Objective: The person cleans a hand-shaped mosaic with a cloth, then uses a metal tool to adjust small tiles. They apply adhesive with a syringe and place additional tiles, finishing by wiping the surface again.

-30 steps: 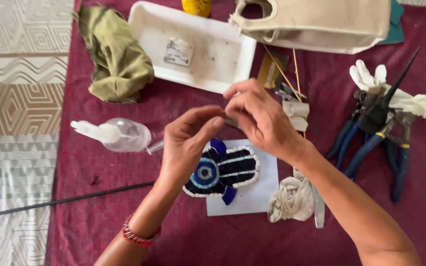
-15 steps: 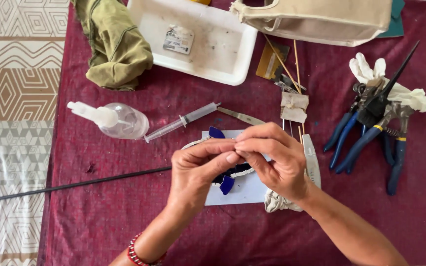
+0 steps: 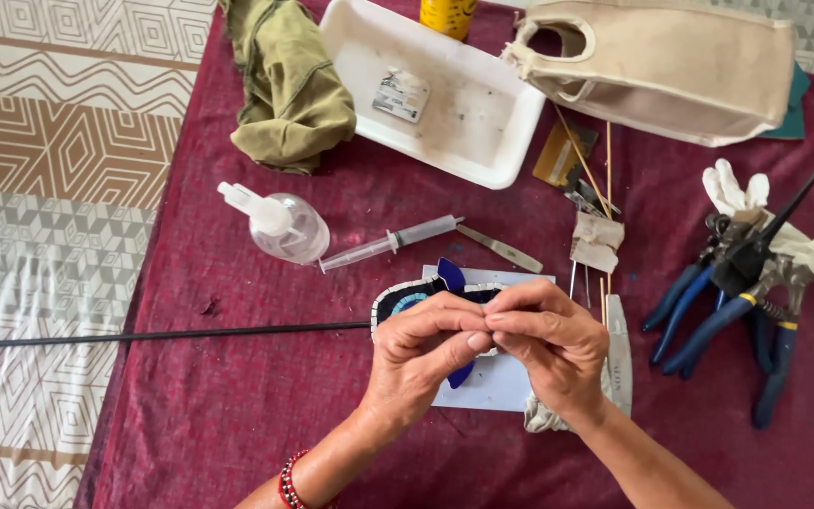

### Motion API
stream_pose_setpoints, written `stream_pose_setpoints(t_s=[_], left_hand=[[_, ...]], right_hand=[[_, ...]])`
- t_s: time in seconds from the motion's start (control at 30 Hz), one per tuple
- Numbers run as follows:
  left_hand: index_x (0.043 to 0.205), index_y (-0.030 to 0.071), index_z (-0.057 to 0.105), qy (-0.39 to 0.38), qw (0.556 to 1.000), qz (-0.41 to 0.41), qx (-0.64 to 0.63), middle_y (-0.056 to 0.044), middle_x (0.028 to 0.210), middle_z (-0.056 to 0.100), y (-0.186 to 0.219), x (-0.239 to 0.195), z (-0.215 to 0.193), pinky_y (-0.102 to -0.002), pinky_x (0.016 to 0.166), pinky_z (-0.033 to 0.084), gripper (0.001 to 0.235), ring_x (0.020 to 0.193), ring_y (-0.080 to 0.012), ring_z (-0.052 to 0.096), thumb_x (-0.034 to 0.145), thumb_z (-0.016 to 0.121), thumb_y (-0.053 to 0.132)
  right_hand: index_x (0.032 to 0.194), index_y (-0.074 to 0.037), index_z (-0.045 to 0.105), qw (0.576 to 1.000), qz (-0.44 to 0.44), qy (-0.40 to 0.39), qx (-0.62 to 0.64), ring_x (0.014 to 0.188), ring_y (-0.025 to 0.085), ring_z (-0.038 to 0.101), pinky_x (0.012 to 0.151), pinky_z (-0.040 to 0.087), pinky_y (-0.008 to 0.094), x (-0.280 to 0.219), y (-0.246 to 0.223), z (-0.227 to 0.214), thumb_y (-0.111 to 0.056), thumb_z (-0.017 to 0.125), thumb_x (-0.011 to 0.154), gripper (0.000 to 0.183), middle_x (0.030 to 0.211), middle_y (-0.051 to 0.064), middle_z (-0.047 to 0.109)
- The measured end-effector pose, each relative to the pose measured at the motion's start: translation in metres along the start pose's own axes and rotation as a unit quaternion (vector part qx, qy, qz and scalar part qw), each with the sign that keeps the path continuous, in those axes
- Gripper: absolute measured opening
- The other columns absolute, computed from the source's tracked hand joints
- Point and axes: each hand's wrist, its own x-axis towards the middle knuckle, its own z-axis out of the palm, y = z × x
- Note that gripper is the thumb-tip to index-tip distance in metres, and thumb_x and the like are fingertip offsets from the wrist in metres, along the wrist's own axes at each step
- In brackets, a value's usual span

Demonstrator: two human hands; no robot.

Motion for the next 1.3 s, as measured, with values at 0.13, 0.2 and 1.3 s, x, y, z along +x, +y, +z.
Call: stream_pose_setpoints(t_s=[0.13, 0.2, 1.3], left_hand=[[0.101, 0.006, 0.075, 0.007, 1.000, -0.003, -0.021, -0.009, 0.100, 0.073, 0.000, -0.003, 0.001, -0.026, 0.084, 0.057, 0.006, 0.093, -0.0167, 0.068, 0.096, 0.073, 0.009], [0.101, 0.005, 0.073, -0.002, 1.000, 0.002, -0.029, -0.009, 0.101, 0.071, 0.001, -0.002, 0.000, -0.027, 0.084, 0.059, 0.006, 0.092, -0.0175, 0.068, 0.098, 0.071, 0.010], [0.098, -0.001, 0.062, 0.053, 0.914, 0.200, 0.349, -0.021, 0.120, 0.067, -0.004, 0.029, -0.026, -0.045, 0.080, 0.060, 0.007, 0.099, -0.0410, 0.071, 0.093, 0.067, -0.003]], right_hand=[[0.103, -0.010, 0.075, 1.000, 0.011, -0.001, 0.007, 0.093, 0.019, 0.071, 0.083, 0.062, 0.023, -0.005, 0.004, 0.000, -0.012, 0.073, 0.093, 0.011, 0.105, 0.010, 0.071], [0.105, -0.009, 0.075, 1.000, 0.011, -0.002, 0.019, 0.095, 0.019, 0.072, 0.083, 0.064, 0.024, -0.005, 0.006, 0.000, -0.011, 0.073, 0.093, 0.012, 0.106, 0.010, 0.071], [0.125, -0.002, 0.050, 0.998, 0.006, 0.035, -0.051, 0.105, 0.027, 0.067, 0.095, 0.055, 0.038, 0.075, 0.007, -0.001, -0.008, 0.059, 0.101, 0.026, 0.110, 0.018, 0.069]])
